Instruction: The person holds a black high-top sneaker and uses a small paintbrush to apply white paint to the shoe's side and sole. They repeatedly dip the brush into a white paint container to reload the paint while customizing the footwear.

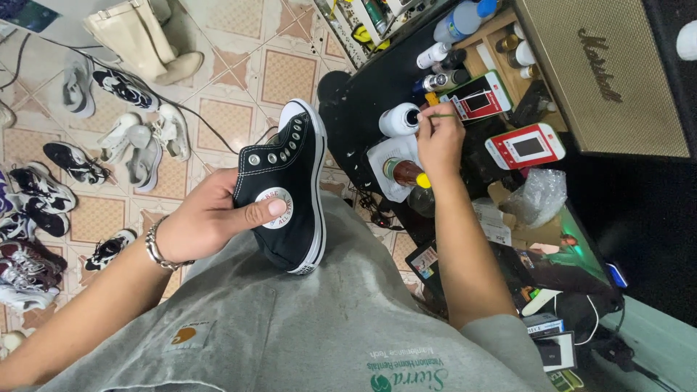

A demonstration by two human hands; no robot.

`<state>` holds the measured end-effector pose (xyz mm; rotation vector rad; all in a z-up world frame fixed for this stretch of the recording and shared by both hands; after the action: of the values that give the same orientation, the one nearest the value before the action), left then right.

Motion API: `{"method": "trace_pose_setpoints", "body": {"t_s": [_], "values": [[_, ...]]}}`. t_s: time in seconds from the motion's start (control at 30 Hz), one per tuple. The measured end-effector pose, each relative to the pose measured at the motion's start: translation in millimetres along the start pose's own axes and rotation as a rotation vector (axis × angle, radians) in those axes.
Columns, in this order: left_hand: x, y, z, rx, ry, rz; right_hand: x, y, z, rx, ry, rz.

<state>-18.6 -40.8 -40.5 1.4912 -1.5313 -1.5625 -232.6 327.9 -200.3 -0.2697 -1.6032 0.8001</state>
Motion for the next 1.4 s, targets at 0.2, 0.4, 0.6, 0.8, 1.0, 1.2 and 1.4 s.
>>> {"method": "trace_pose_setpoints", "body": {"t_s": [0.2,0.4,0.6,0.8,1.0,1.2,1.4], "values": [[3,6,5,0.052,-0.009,0.021,-4,13,0,-0.024,-0.021,-0.028],[1,11,7,0.099,-0.038,0.079,25,16,-11,-0.016,0.121,0.211],[2,-3,15,0.099,-0.067,0.034,20,71,-26,-0.065,0.194,0.335],[0,-7,16,0.095,-0.109,-0.037,19,65,-32,-0.075,0.245,0.488],[-1,-15,15,0.024,-0.175,-0.131,25,51,-35,-0.132,0.275,0.523],[15,-37,10,-0.016,-0.187,-0.158,27,52,-47,-0.145,0.368,0.626],[2,-26,10,-0.126,-0.275,-0.239,53,-15,-89,-0.15,0.431,1.091]]}}
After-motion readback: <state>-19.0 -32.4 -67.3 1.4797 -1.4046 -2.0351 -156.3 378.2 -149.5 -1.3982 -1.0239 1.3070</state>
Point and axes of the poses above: each hand's wrist, its own z-axis towards the middle knuckle, its own x-axis out of the back of the hand, y = z × x, the point moved 6 cm from there along z, towards the middle knuckle, and after that the axes turned 14 degrees about -y, right-handed, at the moved point
